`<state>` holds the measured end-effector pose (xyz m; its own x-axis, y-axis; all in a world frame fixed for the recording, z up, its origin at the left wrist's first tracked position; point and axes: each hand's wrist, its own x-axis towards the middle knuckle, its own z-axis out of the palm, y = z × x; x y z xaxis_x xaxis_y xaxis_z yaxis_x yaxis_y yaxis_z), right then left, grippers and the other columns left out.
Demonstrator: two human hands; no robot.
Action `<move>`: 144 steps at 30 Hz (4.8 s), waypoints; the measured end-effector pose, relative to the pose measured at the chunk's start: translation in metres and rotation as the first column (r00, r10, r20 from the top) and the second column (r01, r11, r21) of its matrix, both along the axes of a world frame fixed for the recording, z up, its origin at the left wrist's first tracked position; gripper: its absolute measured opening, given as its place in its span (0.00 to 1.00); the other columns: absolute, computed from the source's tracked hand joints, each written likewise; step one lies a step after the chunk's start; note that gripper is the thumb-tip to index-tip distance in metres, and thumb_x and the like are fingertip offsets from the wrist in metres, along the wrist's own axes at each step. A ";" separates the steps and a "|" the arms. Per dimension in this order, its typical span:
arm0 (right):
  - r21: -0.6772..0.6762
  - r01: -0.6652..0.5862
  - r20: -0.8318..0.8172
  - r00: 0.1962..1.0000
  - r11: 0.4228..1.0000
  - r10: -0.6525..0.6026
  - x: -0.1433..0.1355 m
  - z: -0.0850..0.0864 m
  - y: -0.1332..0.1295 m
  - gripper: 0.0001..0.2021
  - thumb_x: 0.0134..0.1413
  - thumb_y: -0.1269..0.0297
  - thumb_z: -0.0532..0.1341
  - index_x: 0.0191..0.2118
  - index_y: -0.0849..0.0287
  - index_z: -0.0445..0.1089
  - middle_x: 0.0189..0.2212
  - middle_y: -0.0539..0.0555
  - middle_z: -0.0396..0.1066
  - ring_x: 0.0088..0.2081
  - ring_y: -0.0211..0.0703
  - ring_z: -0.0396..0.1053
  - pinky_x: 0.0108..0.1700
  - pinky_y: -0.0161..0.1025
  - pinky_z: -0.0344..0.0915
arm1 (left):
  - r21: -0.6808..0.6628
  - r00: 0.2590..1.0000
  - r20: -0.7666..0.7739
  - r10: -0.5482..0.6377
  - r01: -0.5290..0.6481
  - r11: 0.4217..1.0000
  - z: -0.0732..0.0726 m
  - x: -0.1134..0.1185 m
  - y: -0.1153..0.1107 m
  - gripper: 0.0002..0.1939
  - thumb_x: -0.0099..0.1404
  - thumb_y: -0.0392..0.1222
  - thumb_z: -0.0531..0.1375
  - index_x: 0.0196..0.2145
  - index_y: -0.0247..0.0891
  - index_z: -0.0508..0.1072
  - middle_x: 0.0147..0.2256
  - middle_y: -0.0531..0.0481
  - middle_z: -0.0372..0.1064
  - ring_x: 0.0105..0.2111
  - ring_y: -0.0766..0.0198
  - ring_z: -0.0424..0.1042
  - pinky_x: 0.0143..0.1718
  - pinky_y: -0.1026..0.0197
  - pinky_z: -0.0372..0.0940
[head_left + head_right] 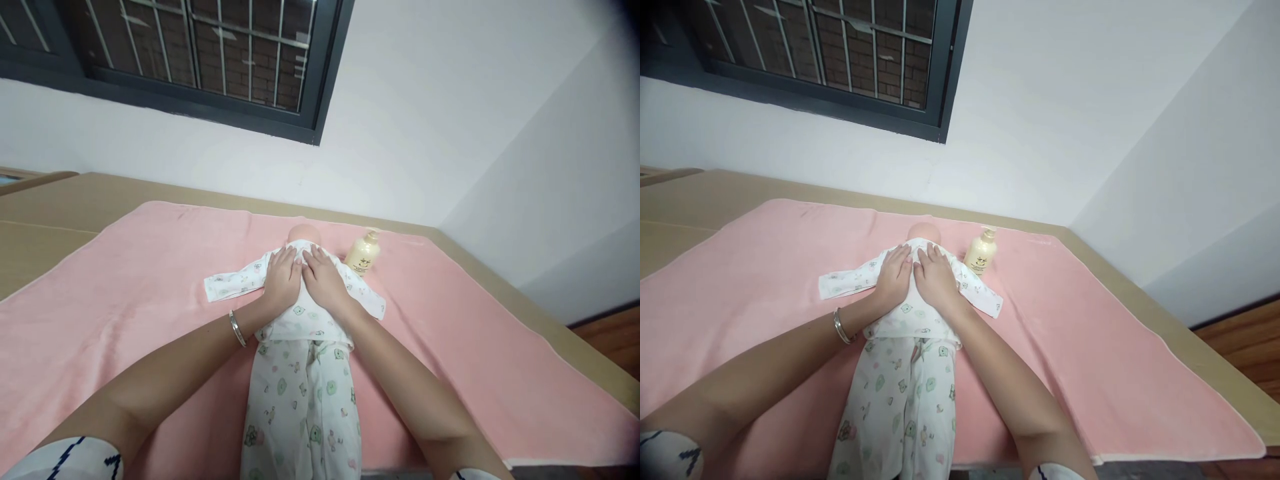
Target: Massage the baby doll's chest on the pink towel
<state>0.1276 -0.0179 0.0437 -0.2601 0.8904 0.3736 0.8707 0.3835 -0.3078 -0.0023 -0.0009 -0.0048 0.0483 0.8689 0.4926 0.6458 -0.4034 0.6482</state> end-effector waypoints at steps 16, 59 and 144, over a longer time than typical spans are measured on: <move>-0.119 0.077 0.122 0.990 0.990 -0.063 -0.004 -0.004 0.001 0.26 0.70 0.60 0.45 0.68 0.59 0.56 0.71 0.59 0.48 0.71 0.60 0.45 0.68 0.62 0.44 | -0.067 0.994 -0.090 0.067 -0.073 0.995 0.001 0.002 0.001 0.26 0.74 0.42 0.41 0.62 0.30 0.65 0.65 0.37 0.59 0.68 0.51 0.54 0.69 0.43 0.47; -0.126 0.132 0.078 0.989 0.983 -0.123 0.001 -0.007 -0.001 0.25 0.68 0.61 0.49 0.68 0.60 0.58 0.70 0.57 0.50 0.70 0.59 0.46 0.70 0.61 0.42 | 0.068 0.997 -0.072 -0.006 0.011 0.998 -0.017 0.002 0.006 0.23 0.73 0.39 0.44 0.59 0.31 0.67 0.62 0.35 0.64 0.65 0.48 0.59 0.67 0.36 0.54; -0.086 0.169 0.043 0.985 0.982 -0.166 0.001 -0.007 0.026 0.26 0.65 0.64 0.52 0.67 0.58 0.60 0.69 0.56 0.52 0.70 0.60 0.47 0.69 0.63 0.45 | 0.018 0.999 0.000 -0.040 0.040 0.999 -0.004 0.000 0.030 0.22 0.72 0.39 0.47 0.59 0.30 0.68 0.61 0.37 0.65 0.66 0.51 0.58 0.67 0.37 0.54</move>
<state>0.1283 0.0081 0.0363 -0.1159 0.9517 0.2842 0.9313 0.2036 -0.3022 -0.0019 0.0292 -0.0092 0.0828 0.8573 0.5081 0.6282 -0.4407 0.6412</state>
